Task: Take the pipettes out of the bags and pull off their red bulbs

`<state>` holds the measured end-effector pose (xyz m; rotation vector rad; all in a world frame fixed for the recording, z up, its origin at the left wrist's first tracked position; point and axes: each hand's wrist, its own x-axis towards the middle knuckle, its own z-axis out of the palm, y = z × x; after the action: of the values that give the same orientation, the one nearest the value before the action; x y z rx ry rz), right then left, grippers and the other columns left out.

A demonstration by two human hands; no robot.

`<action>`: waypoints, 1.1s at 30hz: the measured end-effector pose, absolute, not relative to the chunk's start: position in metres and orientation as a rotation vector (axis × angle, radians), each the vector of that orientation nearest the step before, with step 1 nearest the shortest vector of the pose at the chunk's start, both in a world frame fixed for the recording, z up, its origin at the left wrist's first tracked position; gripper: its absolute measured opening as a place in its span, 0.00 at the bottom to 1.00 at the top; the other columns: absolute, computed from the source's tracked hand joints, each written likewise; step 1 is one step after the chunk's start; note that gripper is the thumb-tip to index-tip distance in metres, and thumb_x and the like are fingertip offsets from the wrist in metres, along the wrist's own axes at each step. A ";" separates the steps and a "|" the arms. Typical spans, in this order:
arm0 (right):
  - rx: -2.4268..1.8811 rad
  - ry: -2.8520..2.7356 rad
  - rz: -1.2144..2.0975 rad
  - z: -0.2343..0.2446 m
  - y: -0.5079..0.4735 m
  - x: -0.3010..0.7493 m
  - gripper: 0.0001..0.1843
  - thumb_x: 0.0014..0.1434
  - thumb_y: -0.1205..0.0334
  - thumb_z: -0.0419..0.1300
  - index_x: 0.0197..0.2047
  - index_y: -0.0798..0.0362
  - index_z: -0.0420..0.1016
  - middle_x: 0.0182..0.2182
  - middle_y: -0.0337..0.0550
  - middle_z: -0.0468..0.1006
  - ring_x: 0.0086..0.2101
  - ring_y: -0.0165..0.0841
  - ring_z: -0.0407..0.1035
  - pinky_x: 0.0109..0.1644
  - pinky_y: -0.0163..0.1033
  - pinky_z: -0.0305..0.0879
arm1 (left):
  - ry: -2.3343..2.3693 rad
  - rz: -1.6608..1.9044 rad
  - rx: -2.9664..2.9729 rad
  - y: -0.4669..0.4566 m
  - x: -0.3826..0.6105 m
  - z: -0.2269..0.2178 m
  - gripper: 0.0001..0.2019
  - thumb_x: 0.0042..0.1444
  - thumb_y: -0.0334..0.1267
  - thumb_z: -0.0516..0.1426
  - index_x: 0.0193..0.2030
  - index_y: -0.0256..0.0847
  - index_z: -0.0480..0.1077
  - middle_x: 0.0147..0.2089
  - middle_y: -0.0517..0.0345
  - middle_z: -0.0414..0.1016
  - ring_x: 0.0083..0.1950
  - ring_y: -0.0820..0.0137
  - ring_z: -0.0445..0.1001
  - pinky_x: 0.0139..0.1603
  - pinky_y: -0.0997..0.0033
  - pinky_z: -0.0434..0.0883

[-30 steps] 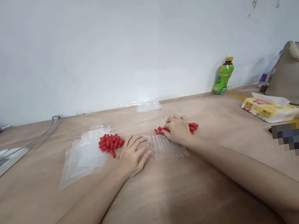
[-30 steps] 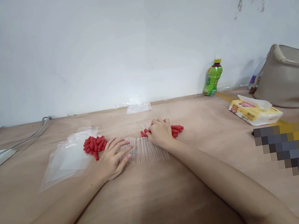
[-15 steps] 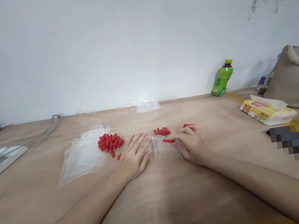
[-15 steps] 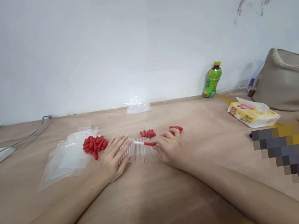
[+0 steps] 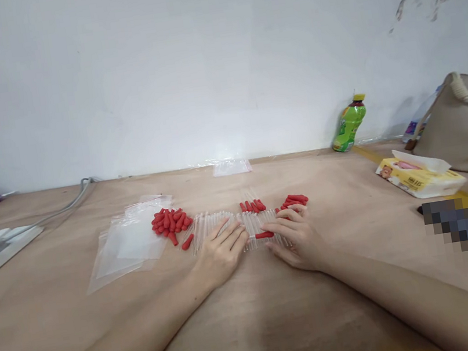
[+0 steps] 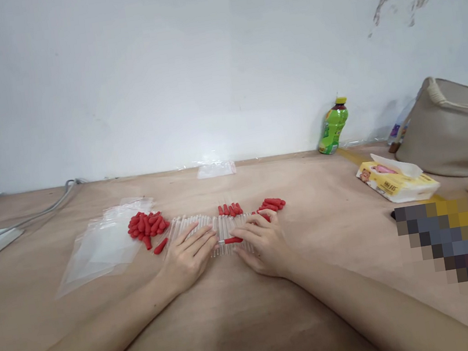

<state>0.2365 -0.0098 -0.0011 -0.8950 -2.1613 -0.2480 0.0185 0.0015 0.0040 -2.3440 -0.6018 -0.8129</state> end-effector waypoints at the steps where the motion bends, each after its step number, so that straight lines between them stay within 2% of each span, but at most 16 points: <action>1: -0.883 -2.174 -0.279 -0.001 -0.009 0.234 0.14 0.55 0.57 0.57 0.45 0.48 0.70 0.37 0.41 0.78 0.40 0.36 0.65 0.51 0.48 0.48 | -0.584 -0.822 -2.336 0.002 0.019 0.004 0.09 0.57 0.28 0.51 0.42 0.34 0.69 0.42 0.51 0.76 0.49 0.65 0.72 0.56 0.57 0.65; 3: -0.858 -2.195 -0.337 -0.003 -0.007 0.228 0.14 0.55 0.56 0.57 0.46 0.47 0.70 0.38 0.40 0.78 0.41 0.35 0.66 0.52 0.49 0.46 | -0.564 -0.833 -2.332 0.001 0.021 0.005 0.08 0.58 0.29 0.51 0.42 0.34 0.69 0.42 0.50 0.76 0.50 0.65 0.72 0.56 0.56 0.65; 5: -0.848 -2.204 -0.377 -0.005 -0.005 0.223 0.11 0.57 0.58 0.56 0.43 0.47 0.71 0.35 0.38 0.78 0.40 0.33 0.66 0.52 0.47 0.46 | -0.556 -0.829 -2.345 0.001 0.021 0.005 0.09 0.58 0.29 0.50 0.42 0.34 0.69 0.43 0.50 0.76 0.50 0.65 0.71 0.56 0.57 0.66; 10: -0.813 -2.220 -0.420 -0.006 -0.006 0.222 0.07 0.58 0.61 0.55 0.39 0.47 0.72 0.29 0.36 0.78 0.35 0.31 0.67 0.46 0.44 0.48 | -0.600 -0.811 -2.446 -0.001 0.021 0.004 0.08 0.57 0.28 0.49 0.39 0.34 0.69 0.39 0.51 0.76 0.49 0.67 0.72 0.55 0.62 0.68; 18: -0.833 -2.210 -0.481 -0.001 -0.011 0.227 0.08 0.59 0.60 0.53 0.38 0.45 0.74 0.30 0.34 0.79 0.34 0.31 0.67 0.42 0.42 0.51 | -0.585 -0.864 -2.505 -0.003 0.021 0.004 0.07 0.57 0.27 0.50 0.37 0.34 0.69 0.38 0.52 0.76 0.45 0.68 0.74 0.56 0.64 0.69; 25: -0.723 -2.180 -0.616 0.001 -0.018 0.233 0.09 0.58 0.66 0.55 0.39 0.43 0.73 0.30 0.30 0.79 0.35 0.29 0.69 0.44 0.42 0.48 | -0.536 -0.917 -2.542 -0.004 0.017 -0.001 0.06 0.56 0.27 0.51 0.39 0.34 0.68 0.38 0.52 0.76 0.47 0.69 0.73 0.57 0.64 0.68; 29: -0.754 -2.213 -0.635 0.001 -0.019 0.235 0.09 0.60 0.64 0.54 0.39 0.42 0.73 0.32 0.30 0.79 0.35 0.28 0.70 0.43 0.42 0.48 | -0.524 -0.939 -2.558 -0.005 0.016 -0.002 0.06 0.55 0.27 0.52 0.39 0.33 0.67 0.39 0.52 0.76 0.47 0.69 0.73 0.57 0.65 0.68; 33: -0.647 -2.120 -0.733 -0.004 -0.016 0.236 0.07 0.57 0.65 0.57 0.40 0.46 0.73 0.29 0.31 0.79 0.35 0.26 0.70 0.45 0.41 0.47 | -0.494 -0.976 -2.544 -0.004 0.017 0.000 0.05 0.55 0.27 0.52 0.38 0.32 0.67 0.38 0.52 0.76 0.46 0.68 0.73 0.55 0.64 0.69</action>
<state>0.2363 -0.0159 -0.0043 -0.6469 -2.1199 -0.7332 0.0167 -0.0044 0.0001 -2.5442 -0.4942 -0.9756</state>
